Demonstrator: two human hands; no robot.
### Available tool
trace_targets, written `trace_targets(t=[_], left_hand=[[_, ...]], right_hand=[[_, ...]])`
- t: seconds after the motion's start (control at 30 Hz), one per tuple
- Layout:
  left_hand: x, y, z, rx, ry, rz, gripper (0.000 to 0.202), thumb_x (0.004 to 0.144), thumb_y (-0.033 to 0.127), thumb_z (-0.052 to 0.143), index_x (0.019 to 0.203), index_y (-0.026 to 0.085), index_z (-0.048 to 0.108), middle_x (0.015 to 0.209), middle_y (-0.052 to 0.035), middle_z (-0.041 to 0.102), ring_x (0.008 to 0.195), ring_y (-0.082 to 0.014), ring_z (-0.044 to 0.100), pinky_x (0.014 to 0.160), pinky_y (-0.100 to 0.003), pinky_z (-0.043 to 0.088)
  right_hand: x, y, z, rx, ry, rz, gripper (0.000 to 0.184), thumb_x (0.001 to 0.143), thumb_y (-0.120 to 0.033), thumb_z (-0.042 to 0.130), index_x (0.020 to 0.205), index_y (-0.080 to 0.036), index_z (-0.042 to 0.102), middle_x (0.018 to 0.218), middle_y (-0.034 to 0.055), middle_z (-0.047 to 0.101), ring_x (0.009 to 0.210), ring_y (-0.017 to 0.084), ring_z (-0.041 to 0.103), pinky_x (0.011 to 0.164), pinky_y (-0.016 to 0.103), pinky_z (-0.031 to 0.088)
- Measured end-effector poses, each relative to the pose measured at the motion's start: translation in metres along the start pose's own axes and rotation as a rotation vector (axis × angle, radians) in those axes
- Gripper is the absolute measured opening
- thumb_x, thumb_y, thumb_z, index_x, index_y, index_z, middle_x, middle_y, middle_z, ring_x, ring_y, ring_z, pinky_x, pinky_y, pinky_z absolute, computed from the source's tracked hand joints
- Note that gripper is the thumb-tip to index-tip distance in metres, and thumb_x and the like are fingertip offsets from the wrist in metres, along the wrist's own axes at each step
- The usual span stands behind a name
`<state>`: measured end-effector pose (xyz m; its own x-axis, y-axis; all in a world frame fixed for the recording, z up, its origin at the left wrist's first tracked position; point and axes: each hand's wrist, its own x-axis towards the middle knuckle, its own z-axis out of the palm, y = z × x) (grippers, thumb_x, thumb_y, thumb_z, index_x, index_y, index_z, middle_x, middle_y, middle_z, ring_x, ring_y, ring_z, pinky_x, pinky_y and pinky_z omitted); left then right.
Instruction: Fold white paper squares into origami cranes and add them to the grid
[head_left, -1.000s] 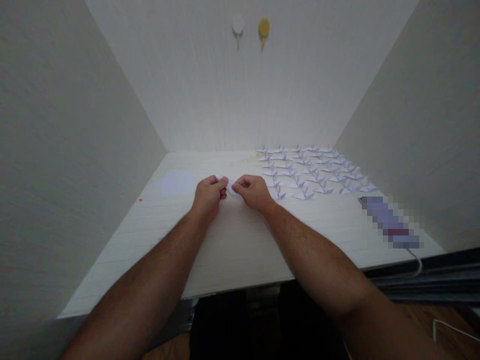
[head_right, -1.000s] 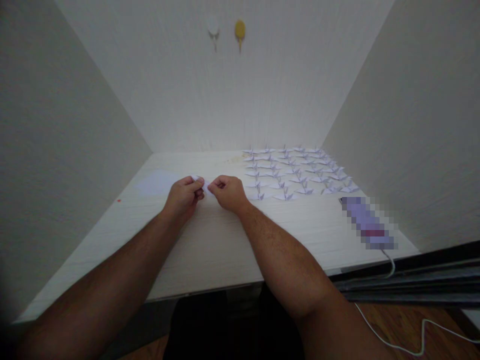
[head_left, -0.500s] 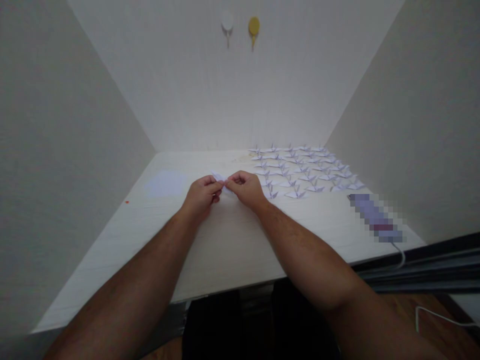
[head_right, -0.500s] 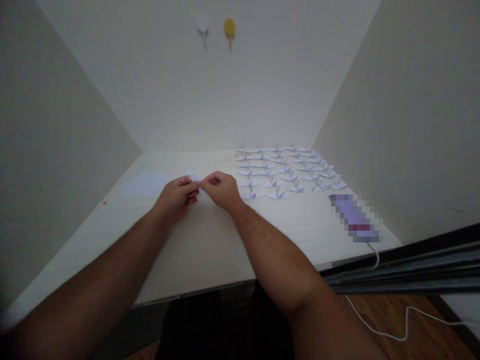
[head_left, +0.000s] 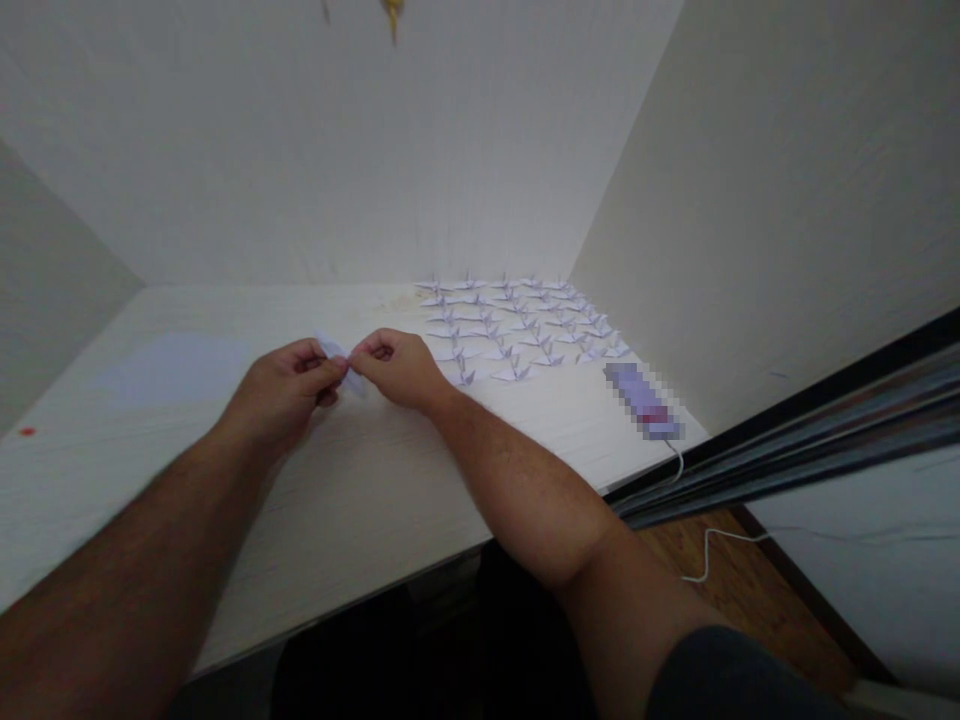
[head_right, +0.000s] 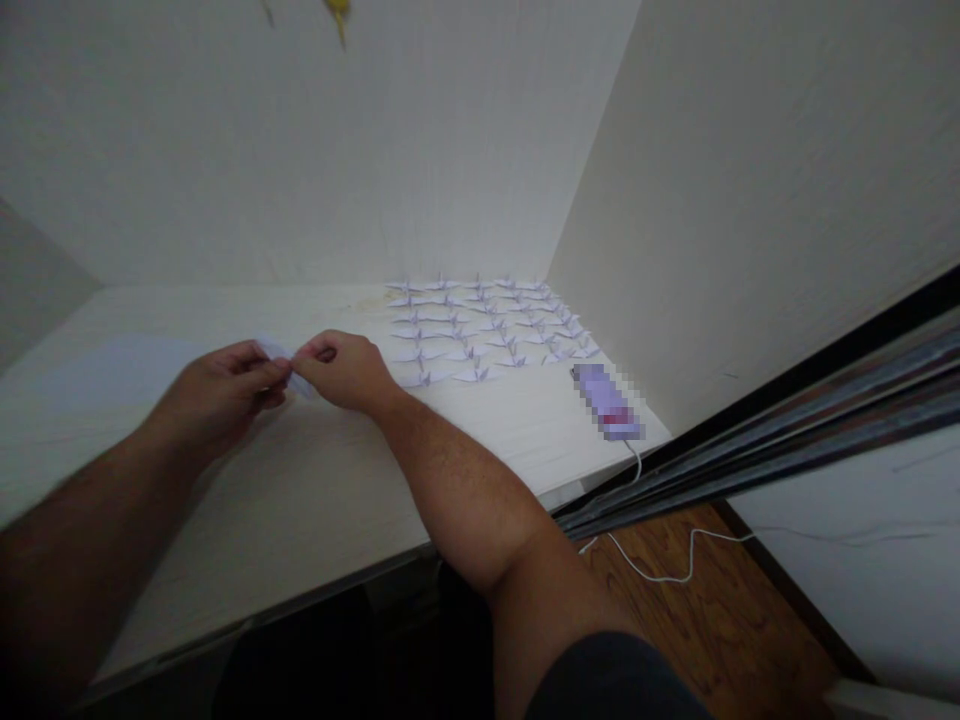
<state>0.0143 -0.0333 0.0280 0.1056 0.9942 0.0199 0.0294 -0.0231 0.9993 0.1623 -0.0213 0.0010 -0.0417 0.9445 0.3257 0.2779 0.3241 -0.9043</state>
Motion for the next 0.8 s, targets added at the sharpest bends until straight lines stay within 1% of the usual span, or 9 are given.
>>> trace_targets(t=[0.17, 0.33, 0.47, 0.6, 0.67, 0.8], left_hand=[[0.0, 0.0, -0.003, -0.025, -0.05, -0.023, 0.018, 0.06, 0.022, 0.075, 0.068, 0.016, 0.06, 0.053, 0.0037, 0.052, 0.046, -0.0072, 0.043, 0.044, -0.019, 0.032], [0.003, -0.002, -0.006, -0.078, -0.086, -0.025, 0.022, 0.058, 0.022, 0.077, 0.066, 0.017, 0.057, 0.052, 0.0043, 0.051, 0.044, -0.0072, 0.042, 0.042, -0.019, 0.031], [0.004, -0.004, -0.008, -0.12, -0.133, -0.017, 0.022, 0.06, 0.021, 0.077, 0.066, 0.018, 0.056, 0.051, 0.0052, 0.049, 0.042, -0.0064, 0.04, 0.041, -0.019, 0.029], [0.002, -0.003, -0.007, -0.141, -0.148, -0.016, 0.018, 0.063, 0.018, 0.075, 0.068, 0.017, 0.057, 0.054, 0.0042, 0.051, 0.044, -0.006, 0.04, 0.043, -0.018, 0.028], [0.0, -0.002, -0.006, -0.155, -0.185, -0.016, 0.021, 0.061, 0.02, 0.076, 0.066, 0.017, 0.057, 0.055, 0.0032, 0.052, 0.045, -0.0063, 0.04, 0.043, -0.019, 0.029], [-0.002, -0.004, -0.005, -0.181, -0.206, -0.012, 0.024, 0.06, 0.025, 0.079, 0.069, 0.017, 0.058, 0.057, 0.0027, 0.053, 0.045, -0.0062, 0.04, 0.043, -0.019, 0.028]], right_hand=[[0.001, -0.003, -0.003, 0.087, -0.085, 0.062, 0.018, 0.077, -0.036, 0.068, 0.078, -0.019, 0.065, 0.068, -0.004, 0.062, 0.066, 0.011, 0.058, 0.063, 0.023, 0.047], [-0.002, -0.01, -0.007, 0.149, -0.126, 0.125, 0.015, 0.078, -0.033, 0.066, 0.079, -0.018, 0.064, 0.069, -0.0032, 0.061, 0.061, 0.009, 0.055, 0.059, 0.021, 0.046], [-0.002, -0.013, -0.009, 0.207, -0.171, 0.178, 0.014, 0.078, -0.031, 0.066, 0.078, -0.018, 0.063, 0.065, -0.0041, 0.059, 0.053, 0.007, 0.051, 0.052, 0.02, 0.044], [-0.003, -0.016, -0.009, 0.329, -0.195, 0.2, 0.01, 0.073, -0.025, 0.067, 0.071, -0.017, 0.062, 0.061, -0.0046, 0.057, 0.051, 0.007, 0.05, 0.049, 0.019, 0.043], [-0.004, -0.017, -0.009, 0.389, -0.19, 0.223, 0.009, 0.07, -0.023, 0.067, 0.067, -0.017, 0.061, 0.057, -0.0052, 0.056, 0.049, 0.007, 0.048, 0.047, 0.02, 0.043], [-0.007, -0.018, -0.009, 0.513, -0.208, 0.28, 0.011, 0.063, -0.023, 0.069, 0.063, -0.016, 0.06, 0.052, -0.0051, 0.055, 0.046, 0.007, 0.046, 0.046, 0.02, 0.041]])
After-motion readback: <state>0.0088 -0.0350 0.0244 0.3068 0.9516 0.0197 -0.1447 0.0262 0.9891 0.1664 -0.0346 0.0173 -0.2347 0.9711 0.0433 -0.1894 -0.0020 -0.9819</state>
